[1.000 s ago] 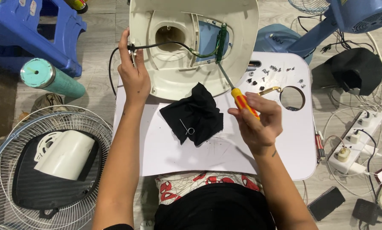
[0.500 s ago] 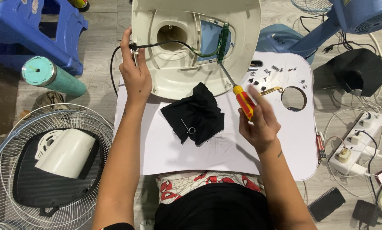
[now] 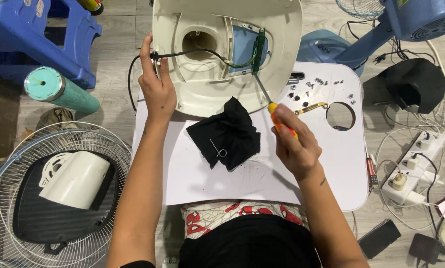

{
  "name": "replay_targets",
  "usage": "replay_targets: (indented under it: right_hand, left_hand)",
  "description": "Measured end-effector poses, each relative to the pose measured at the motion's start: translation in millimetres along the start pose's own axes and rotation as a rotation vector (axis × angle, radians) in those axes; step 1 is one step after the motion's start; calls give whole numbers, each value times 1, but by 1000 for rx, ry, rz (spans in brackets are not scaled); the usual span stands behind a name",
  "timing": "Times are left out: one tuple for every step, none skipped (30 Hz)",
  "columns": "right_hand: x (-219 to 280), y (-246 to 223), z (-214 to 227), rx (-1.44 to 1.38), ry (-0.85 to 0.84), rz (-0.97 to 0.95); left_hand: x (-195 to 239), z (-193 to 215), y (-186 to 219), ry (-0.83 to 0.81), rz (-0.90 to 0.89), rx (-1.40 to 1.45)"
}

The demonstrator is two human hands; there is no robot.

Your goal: The person assembles a small electronic component with blue and green parts using a black cloth for grip. They then place the component into a white plastic housing and use a screwdriver to secure it.

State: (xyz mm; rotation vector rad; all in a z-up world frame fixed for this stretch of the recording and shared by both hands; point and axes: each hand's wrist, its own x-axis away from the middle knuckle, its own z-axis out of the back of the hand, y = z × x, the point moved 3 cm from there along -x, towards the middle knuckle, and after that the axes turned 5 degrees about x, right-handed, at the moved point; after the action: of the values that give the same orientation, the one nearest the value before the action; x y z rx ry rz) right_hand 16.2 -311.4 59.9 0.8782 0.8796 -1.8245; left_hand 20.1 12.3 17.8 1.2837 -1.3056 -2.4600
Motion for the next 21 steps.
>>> replay_targets:
  right_hand:
    - [-4,-3,-1,-1,0,0]
    - [-9,-6,-1,-74,4,-17]
    - [-14,-8,-2,-147,8,-35]
    - [-15,-10,-3,-148,6,-36]
    - [-16,-12,-3,-119,8,-64]
    - [-17,-13,-3,-87,10,-91]
    - [-18,-15,-2,-84,10,-92]
    - [-20,-16,-2,-32,41,-104]
    - [-22,-17,-1,20,73,-116]
    - [-22,-17,0,17,72,-115]
    - [-21,-17,0,32,86,-106]
    - [-21,-16,2,52,100,-96]
    - [-22,-15,2,53,100,-96]
    - [-23,-14,0,24,87,-81]
    - [-24,-14,-1,-4,74,-67]
    - [-23,-9,2,-5,75,-67]
    - [-21,-5,1,-30,-64,-41]
    - [-20,-1,0,-55,-205,-15]
    - [-23,0,4,-55,-205,-14]
    - [-25,0,5,-51,-306,-2]
    - [-27,0,7,-47,-408,11]
  left_hand:
    - [0,1,2,1,0,-1]
    - [-1,2,5,-6,-6,10]
    - [-2,3,7,-12,-12,20]
    - [-2,3,6,-13,-10,20]
    - [-1,3,6,-12,-17,19]
    - [-2,2,6,-11,-26,20]
    - [-1,1,6,-12,-26,23]
    - [-1,1,5,-13,-19,30]
    - [-1,1,5,-14,-11,36]
    - [-1,1,4,-12,-10,34]
    - [0,2,3,-9,-5,29]
    - [-1,0,2,-9,-1,28]
    - [-1,1,3,-8,-2,29]
    - [-1,1,4,-8,-4,17]
    - [-2,2,5,-8,-7,5]
    - [-1,2,3,-8,-8,4]
    - [0,1,1,-11,-1,12]
    - [1,0,-2,-13,6,21]
    - [0,1,-1,-13,6,22]
    - [0,1,0,-11,3,26]
    - [0,1,1,-9,0,30]
